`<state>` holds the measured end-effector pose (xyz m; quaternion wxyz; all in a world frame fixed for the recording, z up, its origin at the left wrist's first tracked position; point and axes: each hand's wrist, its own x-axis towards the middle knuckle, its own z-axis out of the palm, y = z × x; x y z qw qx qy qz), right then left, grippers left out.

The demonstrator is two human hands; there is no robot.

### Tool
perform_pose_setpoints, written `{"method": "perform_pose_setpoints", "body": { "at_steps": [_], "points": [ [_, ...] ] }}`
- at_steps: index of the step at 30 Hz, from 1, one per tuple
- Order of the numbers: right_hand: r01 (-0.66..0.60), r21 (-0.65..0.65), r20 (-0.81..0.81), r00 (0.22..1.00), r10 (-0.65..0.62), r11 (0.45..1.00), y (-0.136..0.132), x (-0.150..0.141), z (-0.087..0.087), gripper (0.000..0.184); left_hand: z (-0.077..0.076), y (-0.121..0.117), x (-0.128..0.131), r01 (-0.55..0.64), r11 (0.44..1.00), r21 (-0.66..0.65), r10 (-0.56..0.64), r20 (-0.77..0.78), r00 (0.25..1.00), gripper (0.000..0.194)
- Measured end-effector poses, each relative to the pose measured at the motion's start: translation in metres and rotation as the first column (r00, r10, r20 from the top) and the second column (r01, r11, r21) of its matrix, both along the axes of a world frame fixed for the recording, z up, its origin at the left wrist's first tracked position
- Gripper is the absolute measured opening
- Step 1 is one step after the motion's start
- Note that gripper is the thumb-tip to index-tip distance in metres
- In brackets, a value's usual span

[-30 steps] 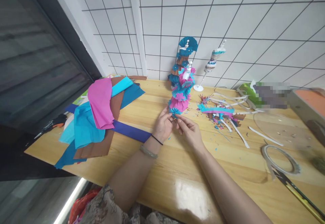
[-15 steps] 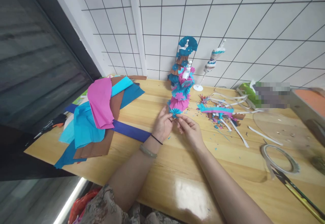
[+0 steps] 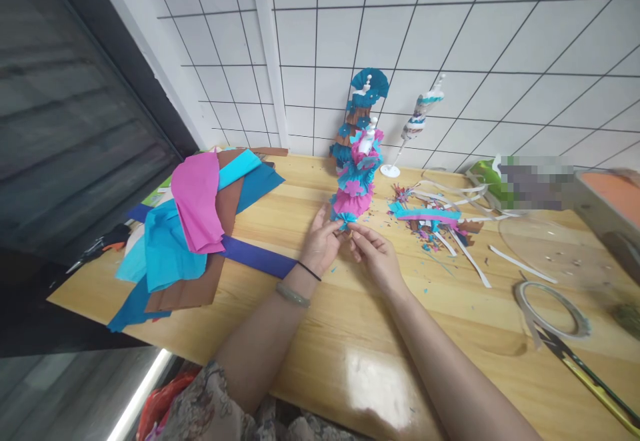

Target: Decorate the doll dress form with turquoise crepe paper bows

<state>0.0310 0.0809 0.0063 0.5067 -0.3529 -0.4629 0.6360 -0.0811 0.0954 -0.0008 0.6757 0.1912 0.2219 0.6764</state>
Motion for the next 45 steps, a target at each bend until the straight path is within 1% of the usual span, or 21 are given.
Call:
{"method": "perform_pose_setpoints", "body": {
  "at_steps": [4,7,13,19,25,28,33,36,38,41,45],
  "points": [
    [-0.014,-0.024,-0.02,1.0,0.014,1.0,0.0,-0.001,0.001,0.029,0.0,-0.001,0.0,0.009,1.0,-0.014,-0.009,-0.034,0.999,0.057],
    [-0.025,-0.029,-0.038,0.999,0.023,0.999,0.0,-0.001,0.002,0.028,0.0,-0.001,0.001,0.0,1.0,-0.012,-0.001,-0.047,0.999,0.059],
    [-0.032,-0.027,-0.055,0.998,0.031,0.999,-0.001,0.0,0.0,0.03,0.0,0.0,0.001,-0.015,1.0,-0.024,0.014,-0.039,0.999,0.056],
    [-0.006,-0.025,-0.045,0.999,0.005,1.0,-0.002,0.004,0.002,0.032,-0.001,0.002,0.001,-0.04,0.999,-0.009,0.04,-0.024,0.999,0.054],
    [-0.047,-0.031,-0.031,0.998,0.046,0.998,-0.003,0.002,0.006,0.03,0.0,0.0,0.001,-0.006,1.0,0.025,0.007,-0.051,0.999,0.045],
    [-0.052,-0.044,-0.021,0.998,0.051,0.998,-0.004,0.0,0.007,0.031,0.001,0.0,0.001,0.006,1.0,0.003,-0.006,-0.068,0.998,0.046],
    [-0.032,-0.041,-0.029,0.999,0.031,0.999,-0.003,0.001,0.005,0.029,0.001,-0.001,0.0,0.007,1.0,-0.015,-0.008,-0.02,1.0,0.05],
    [0.002,-0.046,-0.038,0.999,-0.004,0.999,-0.002,0.003,0.002,0.026,0.002,-0.002,-0.002,0.013,1.0,-0.007,-0.013,0.034,0.999,0.047],
    [0.026,-0.05,-0.045,0.999,-0.028,0.998,-0.001,0.004,0.0,0.023,0.004,-0.004,-0.002,0.016,1.0,-0.014,-0.016,0.032,0.999,0.045],
    [0.052,-0.06,-0.052,0.997,-0.055,0.997,0.001,0.006,-0.003,0.022,0.006,-0.004,0.0,0.013,1.0,-0.023,-0.013,-0.008,1.0,0.05],
    [0.068,-0.078,-0.065,0.995,-0.073,0.995,0.002,0.007,-0.004,0.02,0.005,-0.002,0.003,-0.007,0.999,-0.032,0.006,-0.045,0.999,0.067]
  ]
}}
